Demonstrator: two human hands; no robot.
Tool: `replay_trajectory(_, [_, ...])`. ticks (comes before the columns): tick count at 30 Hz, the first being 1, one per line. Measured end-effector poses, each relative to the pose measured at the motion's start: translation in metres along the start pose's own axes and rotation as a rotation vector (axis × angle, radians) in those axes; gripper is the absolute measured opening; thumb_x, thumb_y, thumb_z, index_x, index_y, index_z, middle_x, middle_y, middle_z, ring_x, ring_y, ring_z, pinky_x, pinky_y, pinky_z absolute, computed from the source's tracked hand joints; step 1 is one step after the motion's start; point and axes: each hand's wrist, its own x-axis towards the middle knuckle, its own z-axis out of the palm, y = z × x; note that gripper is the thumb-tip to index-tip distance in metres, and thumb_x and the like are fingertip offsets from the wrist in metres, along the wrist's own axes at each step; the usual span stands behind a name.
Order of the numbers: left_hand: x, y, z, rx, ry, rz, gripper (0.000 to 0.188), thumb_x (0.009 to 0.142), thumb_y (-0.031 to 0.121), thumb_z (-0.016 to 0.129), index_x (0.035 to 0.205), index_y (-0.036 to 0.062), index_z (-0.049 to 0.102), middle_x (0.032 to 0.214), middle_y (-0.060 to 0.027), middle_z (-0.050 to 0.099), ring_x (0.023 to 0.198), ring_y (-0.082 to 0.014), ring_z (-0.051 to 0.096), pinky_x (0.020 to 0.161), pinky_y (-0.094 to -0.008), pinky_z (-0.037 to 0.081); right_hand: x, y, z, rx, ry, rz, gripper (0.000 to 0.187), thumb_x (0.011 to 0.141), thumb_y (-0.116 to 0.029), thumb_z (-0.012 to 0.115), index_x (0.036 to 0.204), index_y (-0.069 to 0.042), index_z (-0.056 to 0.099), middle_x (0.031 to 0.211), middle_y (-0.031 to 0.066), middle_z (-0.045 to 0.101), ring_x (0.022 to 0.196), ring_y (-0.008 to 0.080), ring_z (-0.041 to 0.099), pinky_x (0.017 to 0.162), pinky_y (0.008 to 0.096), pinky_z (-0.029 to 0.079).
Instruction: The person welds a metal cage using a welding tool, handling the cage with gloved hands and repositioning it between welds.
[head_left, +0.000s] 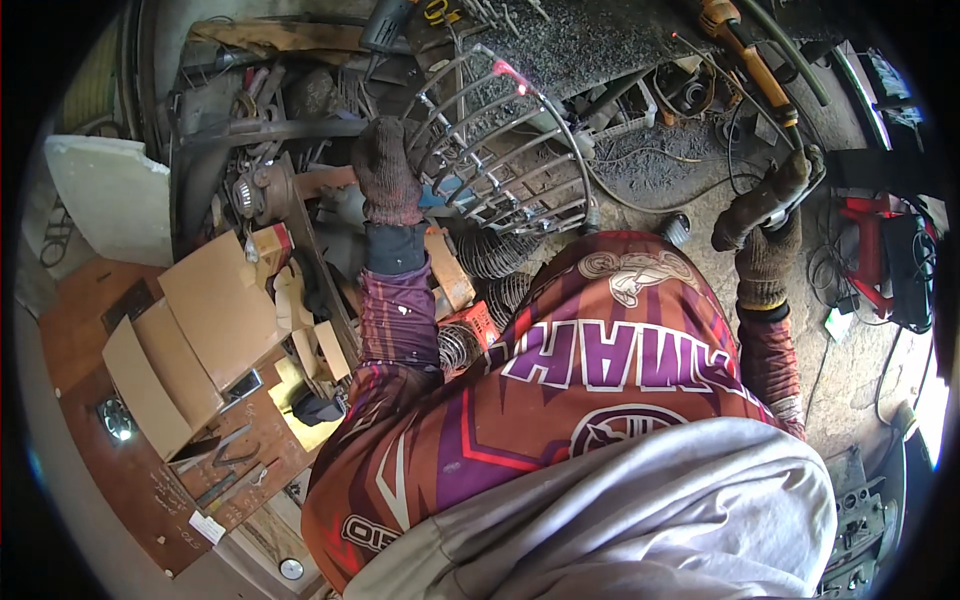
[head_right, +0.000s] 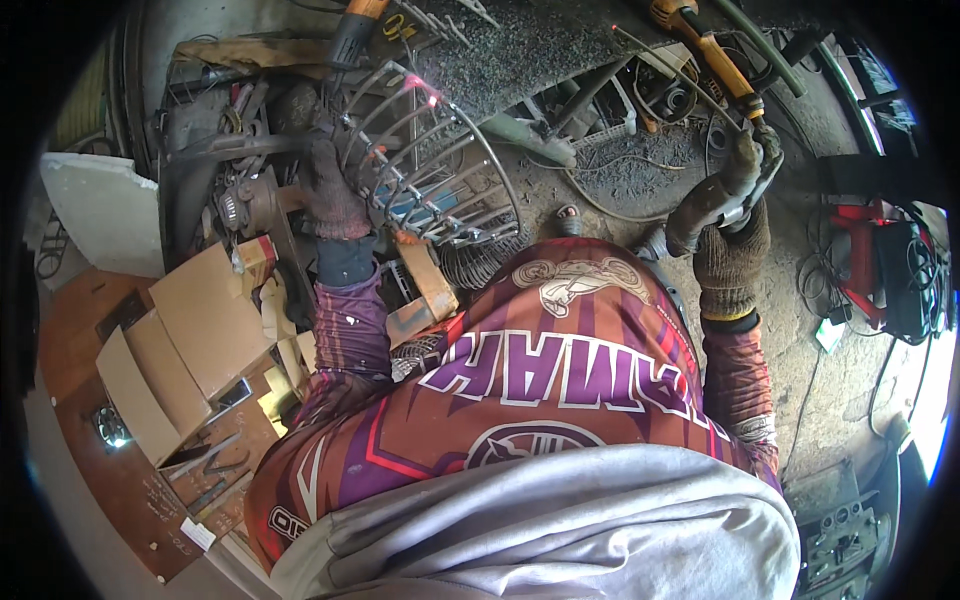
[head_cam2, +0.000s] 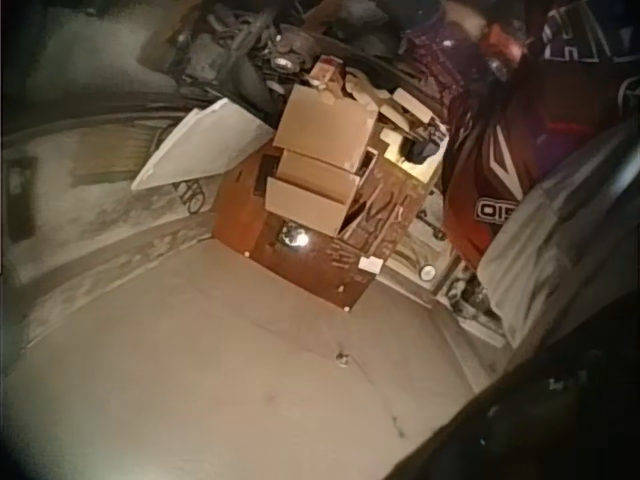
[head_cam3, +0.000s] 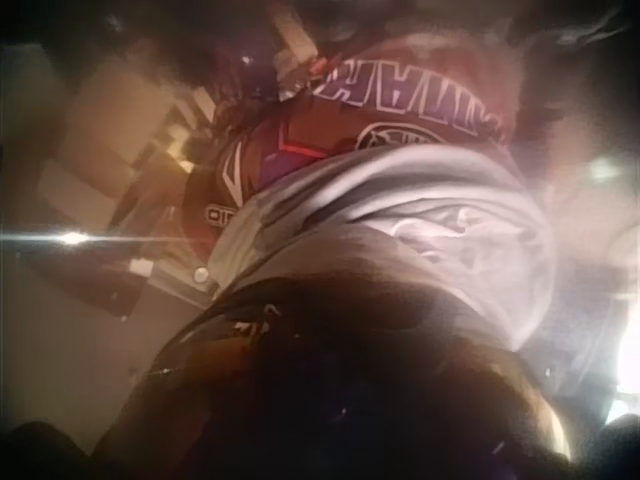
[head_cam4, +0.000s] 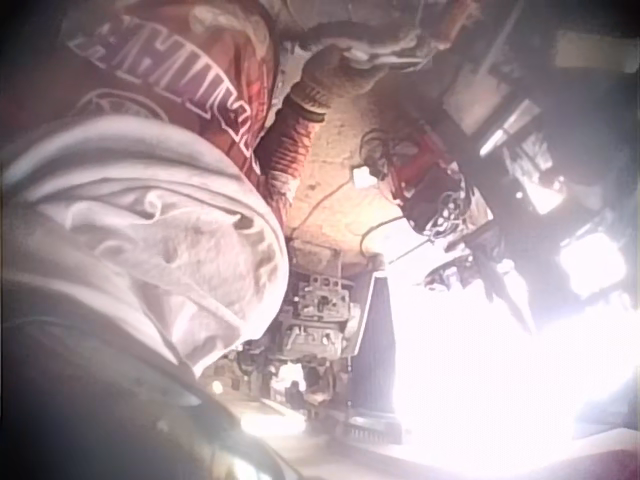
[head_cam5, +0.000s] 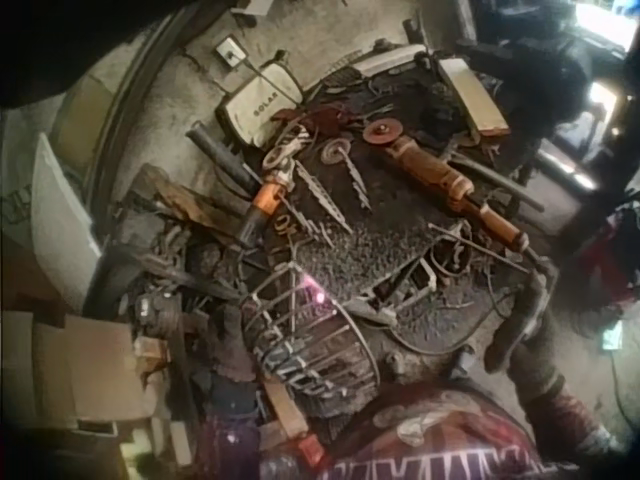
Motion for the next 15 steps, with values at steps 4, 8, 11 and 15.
replay_trajectory(4, [-0.006,-0.002,-0.009,0.129,0.052,0.057,0.036,0.095,0.037,0.063,0.082,0.0033,0.065,0.07,-0.0039,0.064,0.061,-0.0156,0.061,0.055,-0.0328,0.048,-0.001,-0.005,-0.005,-0.026,-0.04,0.02,0.064,0.084,-0.024,0.08,0.135,-0.002,0.047,0.102,0.0023,0.066,0.089,0.0127,0.063,0.081,0.0285,0.05])
replay_trajectory(8, [0.0,-0.033,-0.028,0.049,0.007,-0.062,0.031,0.093,0.033,0.065,0.087,0.0032,0.068,0.078,-0.0055,0.068,0.072,-0.019,0.064,0.064,-0.0371,0.05,-0.002,-0.012,0.0,-0.028,-0.065,0.025,0.062,0.084,-0.025,0.08,0.132,-0.002,0.048,0.102,0.0025,0.066,0.089,0.013,0.064,0.081,0.0289,0.051])
replay_trajectory(11, [-0.001,-0.047,-0.03,0.125,-0.029,0.01,0.03,0.093,0.032,0.066,0.088,0.0033,0.069,0.079,-0.0063,0.069,0.071,-0.019,0.063,0.064,-0.0359,0.05,-0.006,-0.016,-0.008,-0.002,-0.107,0.023,0.056,0.084,-0.025,0.079,0.127,-0.003,0.05,0.102,0.0027,0.066,0.091,0.0127,0.063,0.083,0.029,0.05])
replay_trajectory(15, [-0.007,-0.03,-0.008,0.144,-0.123,0.084,0.033,0.092,0.036,0.068,0.085,0.0037,0.07,0.076,-0.0067,0.069,0.068,-0.0184,0.063,0.064,-0.0339,0.049,-0.006,-0.016,-0.008,-0.123,-0.097,0.013,0.055,0.084,-0.026,0.079,0.126,-0.003,0.051,0.102,0.0023,0.065,0.092,0.0129,0.063,0.083,0.0293,0.05])
